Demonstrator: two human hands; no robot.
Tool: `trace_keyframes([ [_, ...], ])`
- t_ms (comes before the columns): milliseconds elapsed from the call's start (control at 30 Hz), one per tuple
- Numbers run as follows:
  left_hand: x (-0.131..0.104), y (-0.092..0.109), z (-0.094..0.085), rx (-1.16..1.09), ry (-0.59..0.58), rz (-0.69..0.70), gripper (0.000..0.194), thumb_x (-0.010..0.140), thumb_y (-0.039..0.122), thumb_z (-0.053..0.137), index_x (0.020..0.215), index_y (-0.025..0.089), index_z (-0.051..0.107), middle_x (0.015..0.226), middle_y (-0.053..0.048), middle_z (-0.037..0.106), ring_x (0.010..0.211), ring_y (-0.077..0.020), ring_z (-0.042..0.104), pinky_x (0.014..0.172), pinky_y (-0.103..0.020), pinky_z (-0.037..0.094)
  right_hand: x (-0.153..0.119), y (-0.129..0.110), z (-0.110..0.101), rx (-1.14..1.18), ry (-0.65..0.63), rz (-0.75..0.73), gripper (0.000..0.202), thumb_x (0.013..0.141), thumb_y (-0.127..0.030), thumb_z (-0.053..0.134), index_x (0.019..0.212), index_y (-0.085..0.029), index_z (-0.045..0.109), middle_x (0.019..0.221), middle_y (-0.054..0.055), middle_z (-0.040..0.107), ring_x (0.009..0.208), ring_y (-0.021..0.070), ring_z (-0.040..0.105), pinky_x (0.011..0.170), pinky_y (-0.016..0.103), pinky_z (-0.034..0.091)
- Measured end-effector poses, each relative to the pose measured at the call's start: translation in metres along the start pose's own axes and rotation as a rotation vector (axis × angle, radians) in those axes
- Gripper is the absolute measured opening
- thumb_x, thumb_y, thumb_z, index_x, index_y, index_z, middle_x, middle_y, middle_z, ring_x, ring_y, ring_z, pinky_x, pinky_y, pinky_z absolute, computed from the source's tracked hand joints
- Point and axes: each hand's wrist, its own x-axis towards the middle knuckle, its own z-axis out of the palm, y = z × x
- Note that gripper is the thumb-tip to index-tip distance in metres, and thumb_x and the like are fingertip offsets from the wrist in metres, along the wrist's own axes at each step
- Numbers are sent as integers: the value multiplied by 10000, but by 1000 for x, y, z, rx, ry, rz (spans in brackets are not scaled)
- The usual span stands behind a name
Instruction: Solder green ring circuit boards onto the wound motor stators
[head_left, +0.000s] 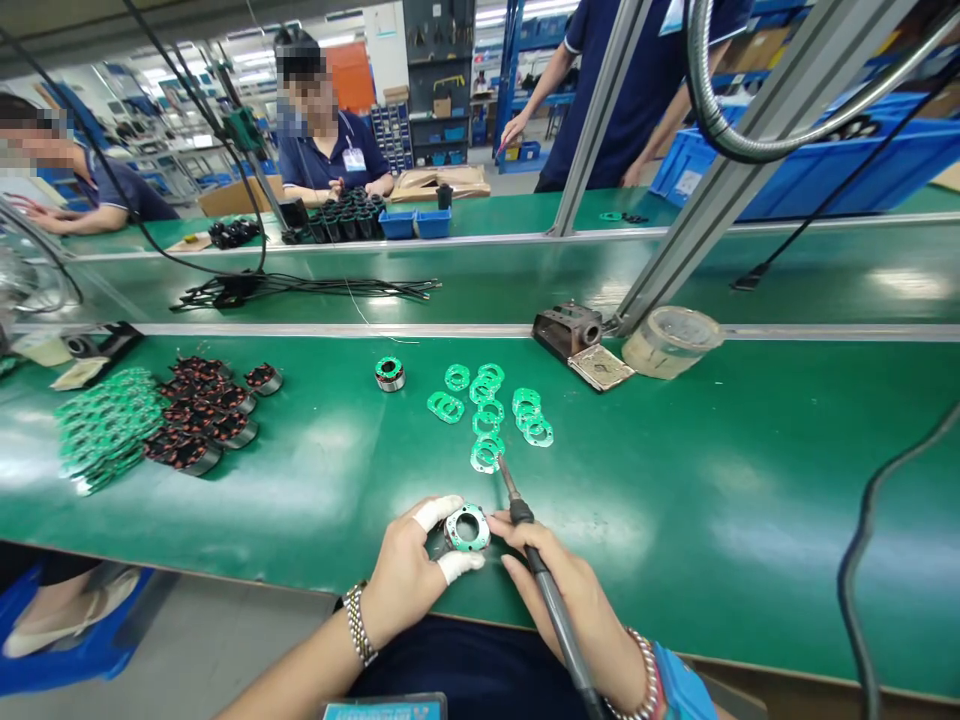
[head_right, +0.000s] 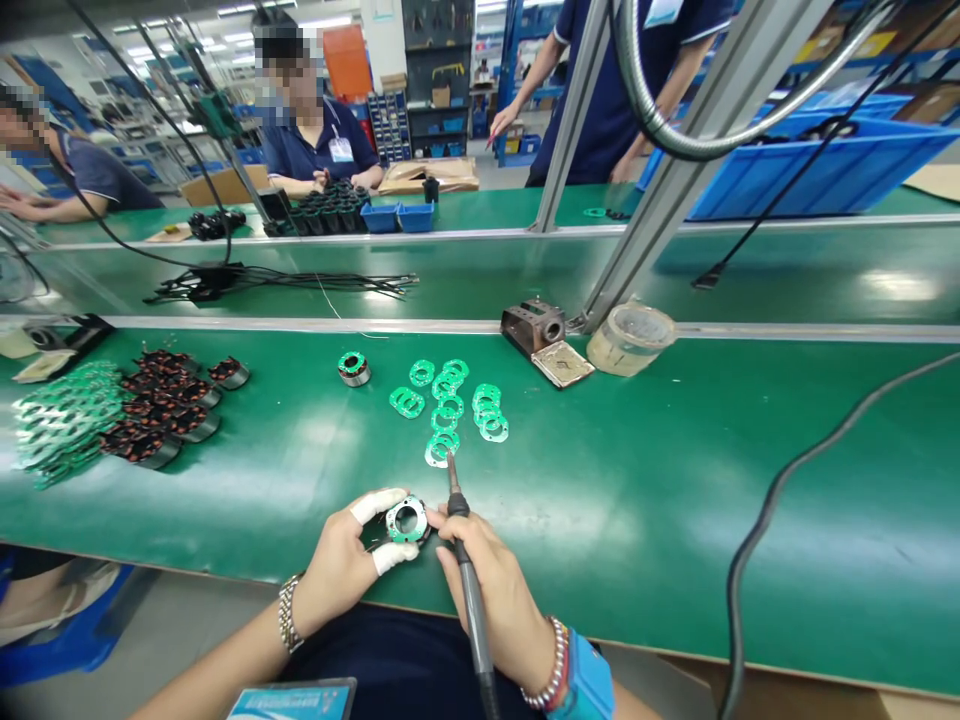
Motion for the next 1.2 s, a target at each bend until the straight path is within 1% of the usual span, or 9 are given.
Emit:
trace_keyframes([
  [200,-11,-5,-22,14,-147,8,753,666,250,700,1326,189,342,1280,-133,520,1170,-262,497,978,-427,423,1,4,-6,-4,33,-49,315,779,-136,534,1050,-223,397,1163,149,605,1080,241,580,881,391,502],
  [300,-10,-14,-38,66,-166,52,480,781,185,549,1249,223,449,1282,-91,528,1176,-215,494,982,-404,419,6,4,-1,22,-43,-66,440,738,-117,579,1116,-205,372,1260,179,524,1142,248,530,908,402,479],
  [400,0,-17,-45,82,-177,118,235,814,202,511,1025,229,610,1097,-56,653,1023,-194,595,902,-362,478,13,1,10,32,-81,-84,469,713,-97,607,1114,-203,387,1261,169,517,1145,245,526,920,402,472],
  [567,15,-9,-45,19,-258,190,186,826,318,525,883,223,674,848,-50,700,780,-176,630,754,-307,508,22,4,16,34,-53,-123,422,728,-72,574,1090,-211,407,1140,128,593,1043,222,596,868,368,511],
  [733,20,-3,-40,-201,-275,76,194,790,352,573,828,202,690,793,-49,678,769,-177,618,737,-298,493,25,9,-2,109,-203,-168,342,781,-101,528,1071,-225,394,1150,124,594,1006,194,621,830,327,524],
  [833,23,1,-32,-452,-322,-104,200,719,366,648,755,171,668,730,-22,637,674,-145,597,658,-271,494,28,5,-12,125,-252,-180,343,787,-133,538,1080,-231,390,1187,126,580,1007,196,619,813,321,527],
  [933,26,6,-25,-695,-356,-302,270,633,380,714,647,142,589,652,8,591,567,-107,559,528,-217,466,31,0,-13,125,-138,-188,306,787,-125,537,1042,-240,414,1081,87,633,950,188,634,805,309,520],
  [1033,28,8,-20,-795,-354,-398,301,576,332,756,594,137,528,589,33,550,534,-88,536,489,-185,440,35,-4,-8,95,-9,-210,250,818,-79,478,1002,-245,447,897,42,649,806,162,634,729,278,520],
  [1200,28,5,-19,-848,-363,-439,291,575,267,761,576,137,501,556,49,520,510,-71,507,494,-173,434,43,-5,1,-48,-44,-382,230,846,-60,419,1006,-221,461,750,36,609,672,173,524,599,289,478],
])
